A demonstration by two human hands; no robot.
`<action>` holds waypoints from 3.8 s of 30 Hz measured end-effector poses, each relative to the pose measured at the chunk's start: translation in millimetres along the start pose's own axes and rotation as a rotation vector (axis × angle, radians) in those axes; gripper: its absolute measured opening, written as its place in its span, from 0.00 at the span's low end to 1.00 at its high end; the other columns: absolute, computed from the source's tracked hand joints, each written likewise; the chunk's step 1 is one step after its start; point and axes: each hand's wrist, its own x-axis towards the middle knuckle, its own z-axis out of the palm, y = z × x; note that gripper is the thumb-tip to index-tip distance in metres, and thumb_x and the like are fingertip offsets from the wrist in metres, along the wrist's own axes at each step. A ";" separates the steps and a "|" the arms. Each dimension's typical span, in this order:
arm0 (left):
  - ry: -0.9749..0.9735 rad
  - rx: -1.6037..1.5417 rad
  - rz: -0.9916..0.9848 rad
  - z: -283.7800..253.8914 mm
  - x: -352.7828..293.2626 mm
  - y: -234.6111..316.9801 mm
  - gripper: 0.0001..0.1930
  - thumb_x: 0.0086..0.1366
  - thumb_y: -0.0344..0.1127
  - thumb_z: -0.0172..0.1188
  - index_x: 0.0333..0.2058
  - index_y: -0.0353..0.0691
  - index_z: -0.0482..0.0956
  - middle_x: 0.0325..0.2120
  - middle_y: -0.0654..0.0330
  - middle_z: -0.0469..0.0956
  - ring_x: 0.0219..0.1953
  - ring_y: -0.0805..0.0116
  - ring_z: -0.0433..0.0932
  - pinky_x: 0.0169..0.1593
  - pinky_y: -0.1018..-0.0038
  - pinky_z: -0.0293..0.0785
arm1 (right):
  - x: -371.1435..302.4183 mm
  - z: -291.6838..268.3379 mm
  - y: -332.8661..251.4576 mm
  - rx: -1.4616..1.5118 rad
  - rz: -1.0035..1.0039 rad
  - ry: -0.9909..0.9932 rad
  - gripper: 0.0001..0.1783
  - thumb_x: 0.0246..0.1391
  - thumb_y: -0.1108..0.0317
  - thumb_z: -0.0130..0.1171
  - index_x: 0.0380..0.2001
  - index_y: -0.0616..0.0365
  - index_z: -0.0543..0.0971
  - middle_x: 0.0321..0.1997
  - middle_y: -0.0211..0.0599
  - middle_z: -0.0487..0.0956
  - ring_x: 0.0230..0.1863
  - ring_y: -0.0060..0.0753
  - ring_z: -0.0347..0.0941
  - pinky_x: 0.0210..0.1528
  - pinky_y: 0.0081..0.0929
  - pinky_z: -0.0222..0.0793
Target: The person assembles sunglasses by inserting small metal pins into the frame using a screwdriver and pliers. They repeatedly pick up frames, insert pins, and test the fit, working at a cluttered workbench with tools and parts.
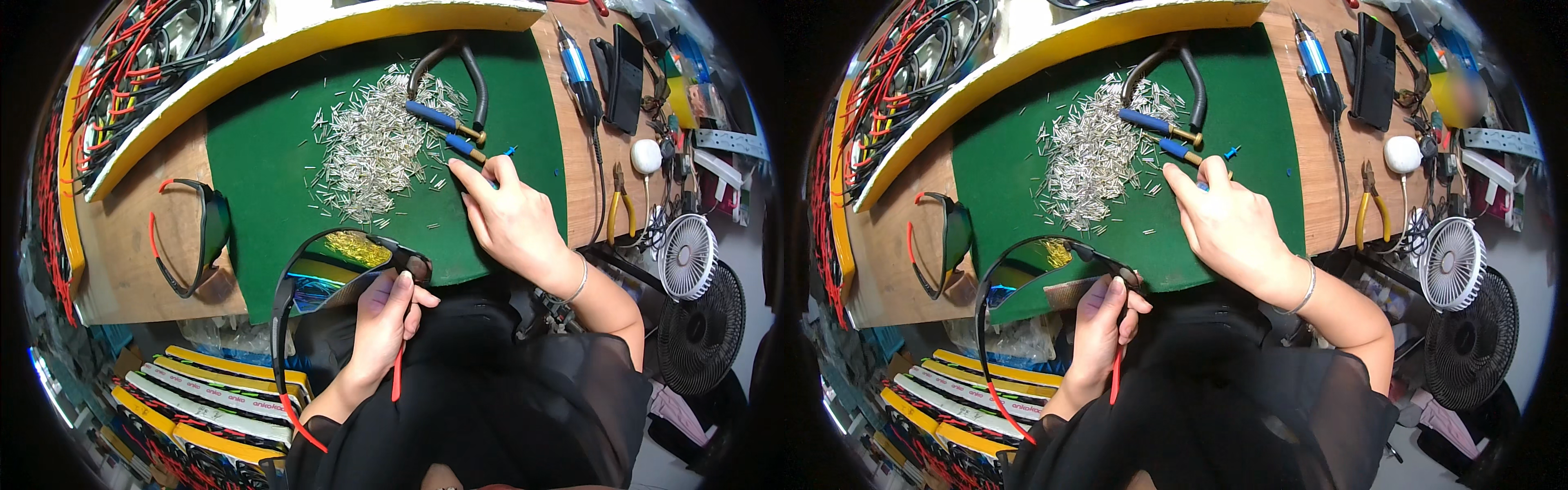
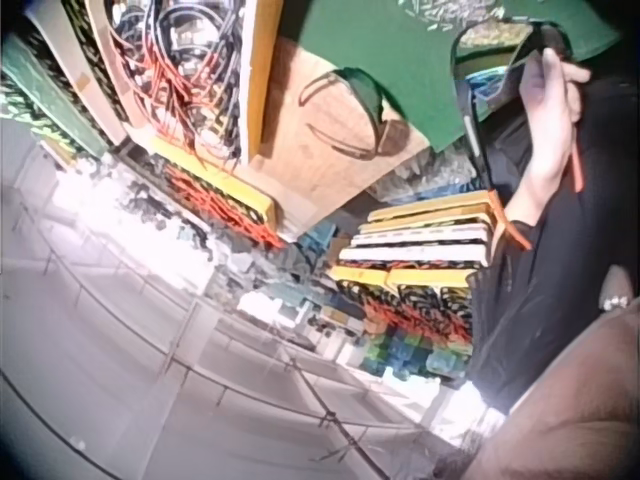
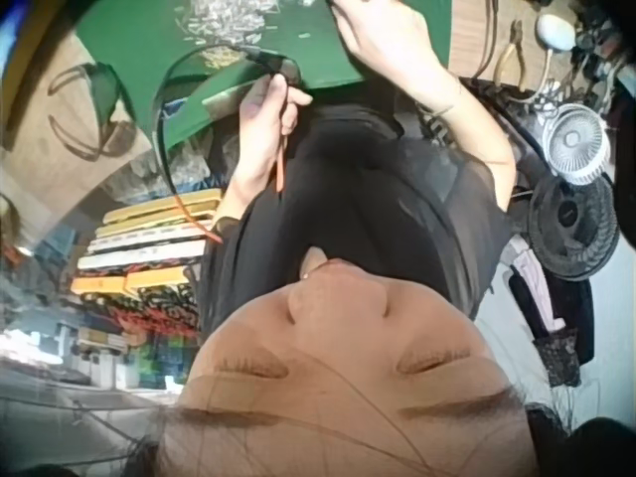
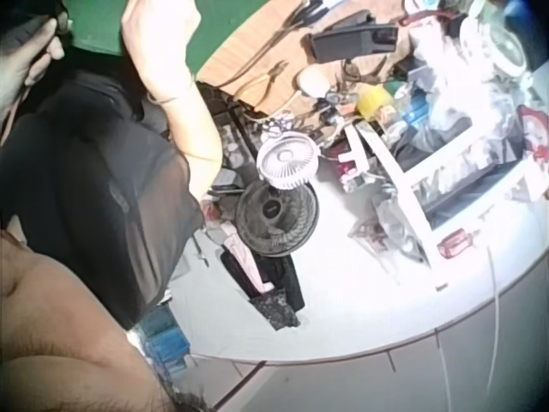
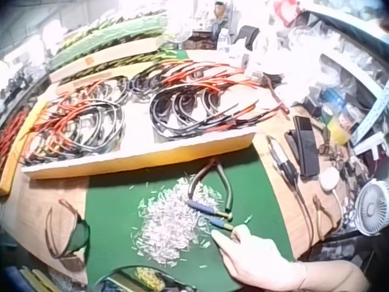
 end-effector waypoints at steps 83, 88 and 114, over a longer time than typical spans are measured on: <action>0.032 0.120 0.171 0.2 5.5 -8.5 0.14 0.67 0.36 0.42 0.28 0.33 0.73 0.15 0.65 0.71 0.11 0.86 0.58 0.14 0.87 0.52 | -42.4 -4.9 -32.1 -0.004 -0.482 -0.189 0.18 0.41 0.68 0.52 0.39 0.60 0.70 0.19 0.35 0.67 0.16 0.30 0.69 0.15 0.23 0.67; 0.042 0.152 0.169 0.4 4.7 -6.3 0.15 0.67 0.36 0.41 0.26 0.33 0.72 0.15 0.65 0.71 0.11 0.86 0.58 0.14 0.87 0.52 | -43.9 -1.2 -33.4 -0.073 -0.514 -0.133 0.17 0.41 0.67 0.52 0.38 0.59 0.71 0.18 0.32 0.66 0.15 0.27 0.67 0.14 0.21 0.66; -0.252 0.092 0.143 6.6 -6.5 11.4 0.18 0.64 0.30 0.43 0.53 0.34 0.59 0.31 0.63 0.73 0.17 0.86 0.60 0.21 0.89 0.60 | -44.5 -49.0 10.8 0.398 -0.142 0.008 0.27 0.42 0.71 0.59 0.48 0.64 0.67 0.45 0.47 0.69 0.44 0.41 0.67 0.47 0.29 0.63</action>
